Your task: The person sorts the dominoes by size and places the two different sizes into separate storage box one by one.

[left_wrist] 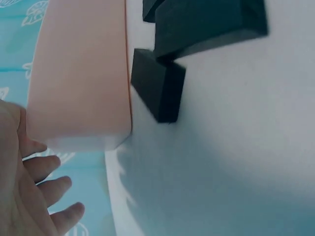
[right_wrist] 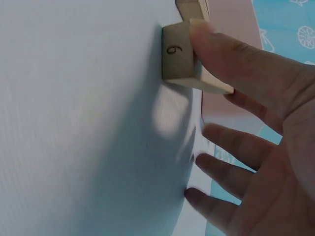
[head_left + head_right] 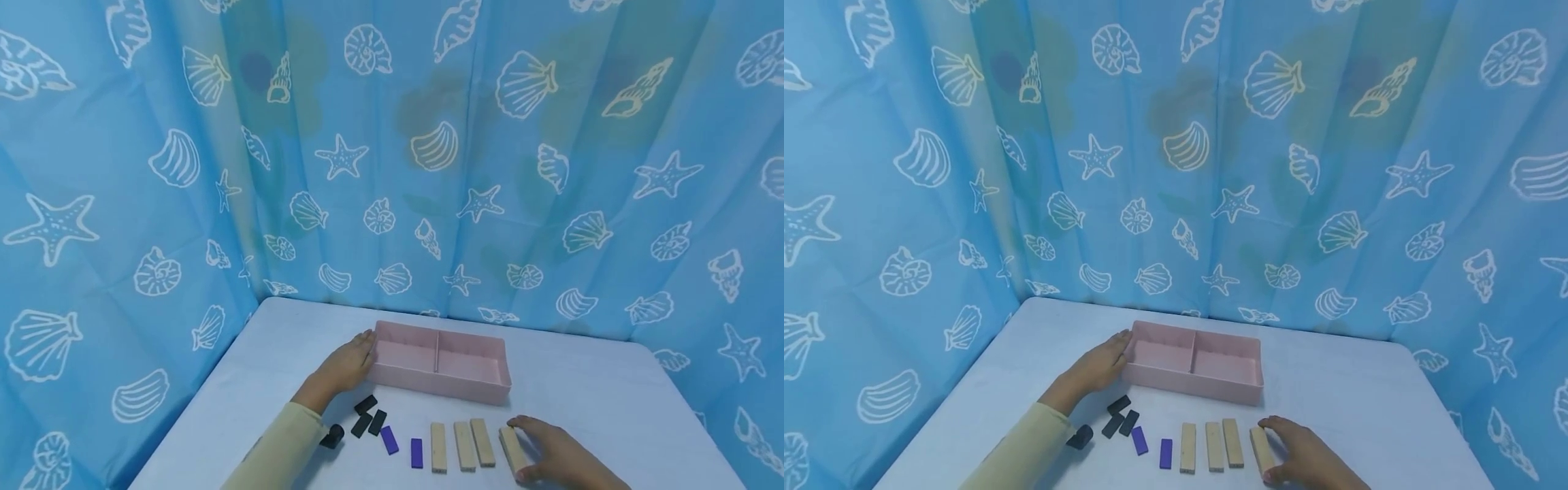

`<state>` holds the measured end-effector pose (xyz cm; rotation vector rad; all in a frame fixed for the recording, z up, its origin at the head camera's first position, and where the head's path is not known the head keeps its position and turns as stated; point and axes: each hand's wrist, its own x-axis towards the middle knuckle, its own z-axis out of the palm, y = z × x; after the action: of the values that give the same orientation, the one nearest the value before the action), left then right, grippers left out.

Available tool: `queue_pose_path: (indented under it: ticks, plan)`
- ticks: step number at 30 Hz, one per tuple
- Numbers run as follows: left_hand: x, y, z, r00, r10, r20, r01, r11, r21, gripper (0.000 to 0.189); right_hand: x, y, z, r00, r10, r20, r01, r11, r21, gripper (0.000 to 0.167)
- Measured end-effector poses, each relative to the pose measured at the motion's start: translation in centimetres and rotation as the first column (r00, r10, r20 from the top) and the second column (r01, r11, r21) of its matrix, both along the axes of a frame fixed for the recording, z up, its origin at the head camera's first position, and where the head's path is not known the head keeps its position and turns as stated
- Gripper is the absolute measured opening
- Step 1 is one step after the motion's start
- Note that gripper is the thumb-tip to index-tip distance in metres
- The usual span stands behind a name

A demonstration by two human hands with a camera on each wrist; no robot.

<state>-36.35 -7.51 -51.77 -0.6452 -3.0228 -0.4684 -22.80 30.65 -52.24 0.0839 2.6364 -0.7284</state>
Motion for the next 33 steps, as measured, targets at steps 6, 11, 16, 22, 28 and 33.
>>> queue_pose_path:
  ticks: [6,11,16,22,28,33]
  plan:
    - [-0.5,0.2,0.3,0.999,-0.028,-0.038,0.025,0.996,-0.09,0.084,0.5,-0.3,0.2,1.0,-0.002,-0.022,0.002,1.0,-0.011,0.087]
    - [-1.2,0.8,0.0,0.996,-0.028,-0.089,0.011,0.981,-0.192,0.102,1.0,-0.3,0.0,1.0,-0.003,-0.003,0.003,0.994,-0.11,0.08]
    - [-1.7,0.7,-0.5,0.995,-0.043,-0.09,0.025,0.98,-0.197,0.102,1.2,0.0,-0.3,0.999,0.007,-0.032,-0.013,0.977,-0.214,0.069]
    - [-2.7,0.1,-0.2,0.991,-0.039,-0.126,0.012,0.979,-0.205,0.101,0.0,-0.4,0.1,0.995,-0.054,-0.087,0.025,0.954,-0.299,0.063]
    - [-3.1,0.4,-0.2,0.994,-0.068,-0.091,0.05,0.981,-0.189,0.101,-1.1,-0.3,0.7,0.971,-0.182,-0.153,0.112,0.919,-0.379,0.07]
    - [-3.0,0.7,-0.3,0.992,-0.078,-0.096,0.058,0.978,-0.199,0.101,-2.2,-0.6,1.2,0.958,-0.21,-0.195,0.108,0.894,-0.435,0.076]
